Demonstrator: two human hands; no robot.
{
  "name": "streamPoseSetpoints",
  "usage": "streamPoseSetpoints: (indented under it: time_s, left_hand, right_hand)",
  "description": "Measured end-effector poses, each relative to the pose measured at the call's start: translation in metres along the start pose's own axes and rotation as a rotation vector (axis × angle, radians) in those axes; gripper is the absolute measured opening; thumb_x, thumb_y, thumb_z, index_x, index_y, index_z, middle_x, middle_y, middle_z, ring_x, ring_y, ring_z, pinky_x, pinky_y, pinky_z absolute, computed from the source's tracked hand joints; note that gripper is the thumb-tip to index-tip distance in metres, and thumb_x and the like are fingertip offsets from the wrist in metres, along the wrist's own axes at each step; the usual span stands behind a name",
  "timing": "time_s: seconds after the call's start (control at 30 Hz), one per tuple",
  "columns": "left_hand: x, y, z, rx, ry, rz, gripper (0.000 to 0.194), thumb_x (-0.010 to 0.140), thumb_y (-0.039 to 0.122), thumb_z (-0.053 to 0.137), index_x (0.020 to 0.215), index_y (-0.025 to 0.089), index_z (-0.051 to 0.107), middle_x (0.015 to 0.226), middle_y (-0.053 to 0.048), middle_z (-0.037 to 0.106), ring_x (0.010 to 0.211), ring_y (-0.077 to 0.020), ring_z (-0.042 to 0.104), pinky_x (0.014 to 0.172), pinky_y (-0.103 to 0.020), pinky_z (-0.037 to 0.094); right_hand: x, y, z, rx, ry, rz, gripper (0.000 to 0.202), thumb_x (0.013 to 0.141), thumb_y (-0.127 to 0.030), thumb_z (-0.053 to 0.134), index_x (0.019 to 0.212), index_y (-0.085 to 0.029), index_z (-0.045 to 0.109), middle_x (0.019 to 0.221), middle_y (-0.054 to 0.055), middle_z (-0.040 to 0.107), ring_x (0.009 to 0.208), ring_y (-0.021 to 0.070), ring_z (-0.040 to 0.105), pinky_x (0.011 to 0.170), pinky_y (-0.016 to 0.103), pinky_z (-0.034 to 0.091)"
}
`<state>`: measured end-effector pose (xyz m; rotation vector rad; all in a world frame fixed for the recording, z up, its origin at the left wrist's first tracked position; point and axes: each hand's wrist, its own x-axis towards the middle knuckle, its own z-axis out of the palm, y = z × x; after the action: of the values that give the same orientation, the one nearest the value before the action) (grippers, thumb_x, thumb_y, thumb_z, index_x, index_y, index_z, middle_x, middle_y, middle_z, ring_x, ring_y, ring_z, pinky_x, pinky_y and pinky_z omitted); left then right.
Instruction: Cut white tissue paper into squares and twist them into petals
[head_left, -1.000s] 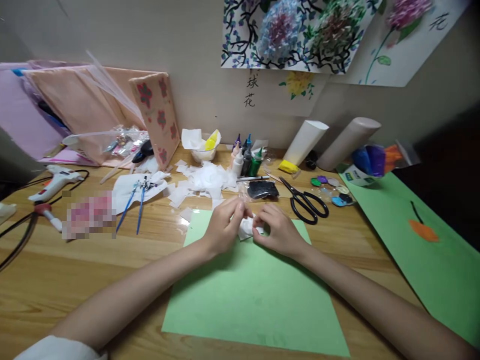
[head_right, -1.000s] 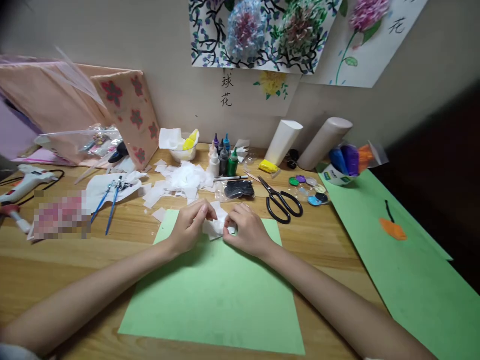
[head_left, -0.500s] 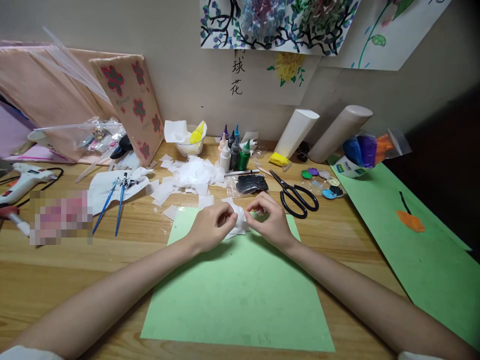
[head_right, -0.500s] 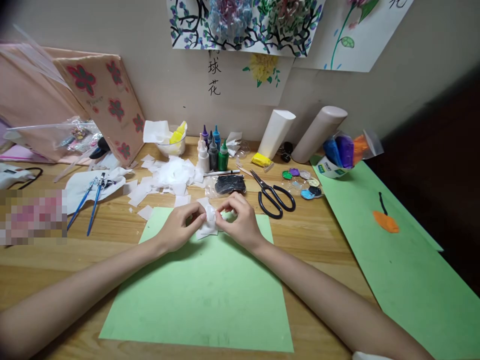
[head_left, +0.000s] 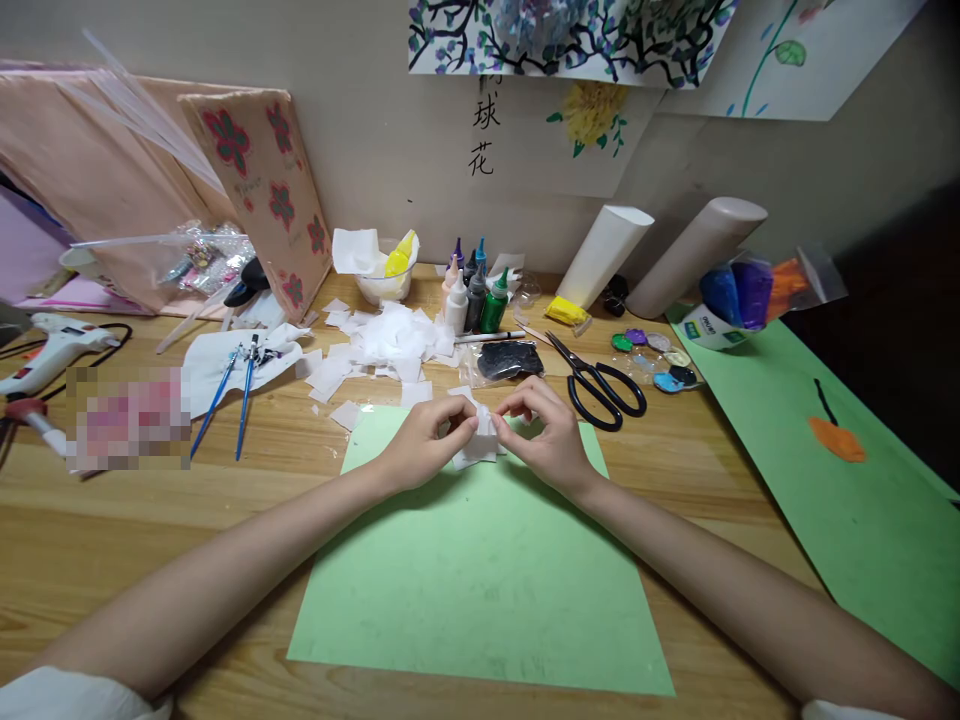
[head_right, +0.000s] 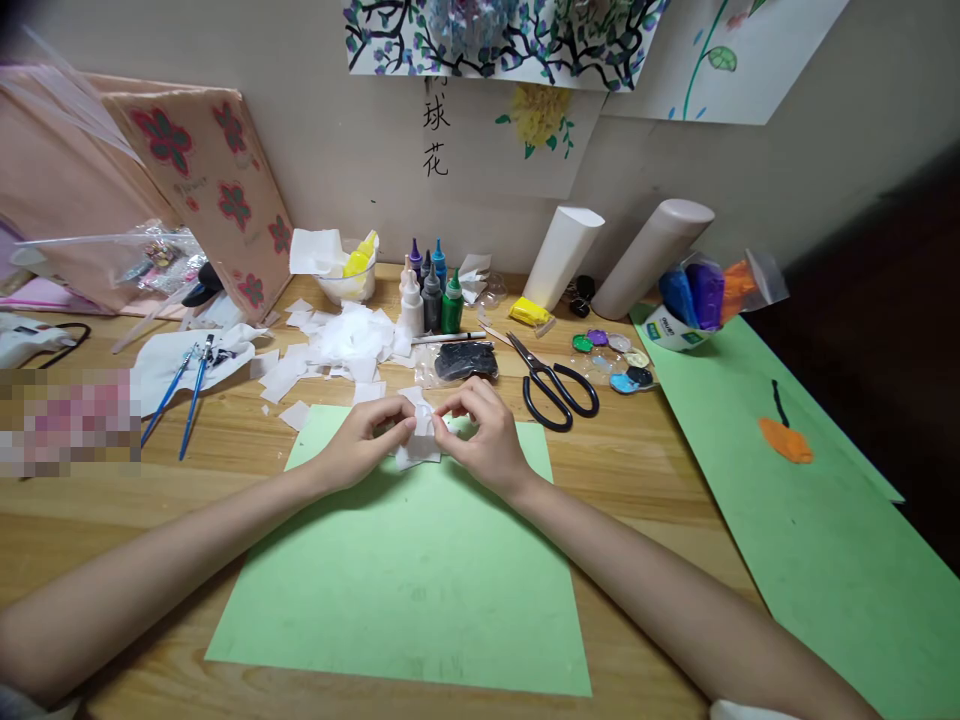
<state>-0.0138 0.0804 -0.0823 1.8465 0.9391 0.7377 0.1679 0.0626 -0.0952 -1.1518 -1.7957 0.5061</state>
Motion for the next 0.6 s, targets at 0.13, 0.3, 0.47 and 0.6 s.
streamPoseSetpoints:
  time_s: [0.13, 0.3, 0.47, 0.6]
  left_hand:
    - [0.0000, 0.0012, 0.0002, -0.029, 0.017, 0.015, 0.024, 0.087, 0.034, 0.045, 0.075, 0.015, 0.055, 0.068, 0.001, 0.053, 0.061, -0.0094, 0.043, 0.057, -0.021, 0.033]
    - [0.0004, 0.0015, 0.0006, -0.053, 0.008, 0.020, 0.026, 0.087, 0.036, 0.046, 0.075, 0.015, 0.055, 0.070, 0.001, 0.054, 0.063, -0.0096, 0.044, 0.059, -0.021, 0.034]
    - [0.0002, -0.0002, 0.0008, -0.063, 0.011, 0.003, 0.027, 0.088, 0.037, 0.045, 0.077, 0.015, 0.055, 0.071, 0.001, 0.054, 0.063, -0.0102, 0.045, 0.058, -0.021, 0.035]
    - [0.0005, 0.0000, 0.0007, -0.044, 0.007, -0.004, 0.026, 0.088, 0.037, 0.044, 0.077, 0.016, 0.054, 0.070, 0.001, 0.054, 0.063, -0.0104, 0.045, 0.057, -0.021, 0.034]
  right_hand:
    - [0.0005, -0.0016, -0.0006, 0.030, -0.101, -0.016, 0.005, 0.081, -0.023, 0.058, 0.080, -0.019, 0.061, 0.074, 0.002, 0.050, 0.067, 0.0144, 0.047, 0.058, 0.027, 0.038]
    - [-0.0006, -0.0031, 0.0000, -0.007, -0.147, -0.096, 0.007, 0.079, -0.023, 0.060, 0.083, -0.018, 0.061, 0.074, 0.002, 0.048, 0.070, 0.0155, 0.048, 0.062, 0.028, 0.038]
    - [-0.0013, -0.0023, -0.0001, 0.012, -0.155, -0.089, 0.007, 0.082, -0.022, 0.055, 0.083, -0.019, 0.062, 0.075, 0.003, 0.050, 0.071, 0.0163, 0.049, 0.061, 0.029, 0.040]
    - [-0.0016, -0.0013, 0.0004, 0.000, -0.138, -0.089, 0.013, 0.084, -0.018, 0.050, 0.076, -0.019, 0.061, 0.073, 0.003, 0.050, 0.069, 0.0162, 0.048, 0.061, 0.029, 0.039]
